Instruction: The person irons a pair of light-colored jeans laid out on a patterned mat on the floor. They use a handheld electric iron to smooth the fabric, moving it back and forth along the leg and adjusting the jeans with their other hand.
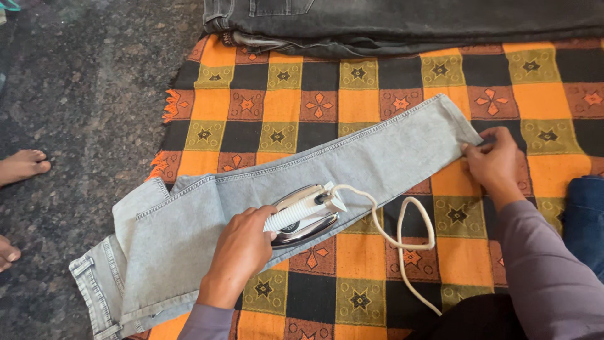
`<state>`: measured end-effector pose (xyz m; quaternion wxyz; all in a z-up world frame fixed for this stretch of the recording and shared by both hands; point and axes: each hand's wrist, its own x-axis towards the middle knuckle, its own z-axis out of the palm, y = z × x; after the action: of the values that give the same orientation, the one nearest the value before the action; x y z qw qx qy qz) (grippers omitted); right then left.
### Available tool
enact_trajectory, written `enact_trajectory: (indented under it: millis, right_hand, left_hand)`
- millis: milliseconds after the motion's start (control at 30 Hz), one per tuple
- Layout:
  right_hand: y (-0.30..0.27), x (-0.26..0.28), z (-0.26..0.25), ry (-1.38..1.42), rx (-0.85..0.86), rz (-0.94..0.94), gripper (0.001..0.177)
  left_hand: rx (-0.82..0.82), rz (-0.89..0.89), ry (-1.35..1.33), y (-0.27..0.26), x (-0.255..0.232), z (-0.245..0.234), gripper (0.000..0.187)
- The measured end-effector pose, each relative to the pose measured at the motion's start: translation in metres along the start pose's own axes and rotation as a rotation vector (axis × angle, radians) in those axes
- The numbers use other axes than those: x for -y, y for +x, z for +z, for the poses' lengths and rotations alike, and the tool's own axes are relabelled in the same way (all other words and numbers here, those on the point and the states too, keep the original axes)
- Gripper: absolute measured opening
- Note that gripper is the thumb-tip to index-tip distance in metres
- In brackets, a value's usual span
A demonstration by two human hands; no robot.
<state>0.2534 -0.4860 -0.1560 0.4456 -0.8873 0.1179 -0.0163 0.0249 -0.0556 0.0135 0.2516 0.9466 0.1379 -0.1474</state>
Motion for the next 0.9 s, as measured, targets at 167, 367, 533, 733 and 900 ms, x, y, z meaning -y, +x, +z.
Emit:
enact_trajectory:
  millis: [167,367,533,733,900]
  right_hand:
    - [0.014,-0.023,0.014,-0.282,-0.188,-0.084,0.038]
    - [0.004,0.019,0.0,-0.279,-0.245,-0.21,0.048]
    - [-0.063,0.12,-0.002,-0.346,-0.186,-0.507,0.033]
    - [-0.21,0.215,0.04,-0.343,0.288,-0.959,0.037]
    - [-0.271,0.243,0.081,-0.479,0.326,-1.09,0.055]
  left_hand:
    - [-0.028,-0.017,-0.038,0.002,-0.004,0.0,0.041]
    - [-0.125,-0.039,-0.094,0.004,-0.006,0.012,0.038]
    - [-0.336,0.233,-0.201,0.01,0.002,0.021,0.036]
    - [-0.487,0.135,-0.402,-0.012,0.018,-0.02,0.027]
    - [-0.526,-0.045,-0.504,-0.048,0.035,-0.064,0.031]
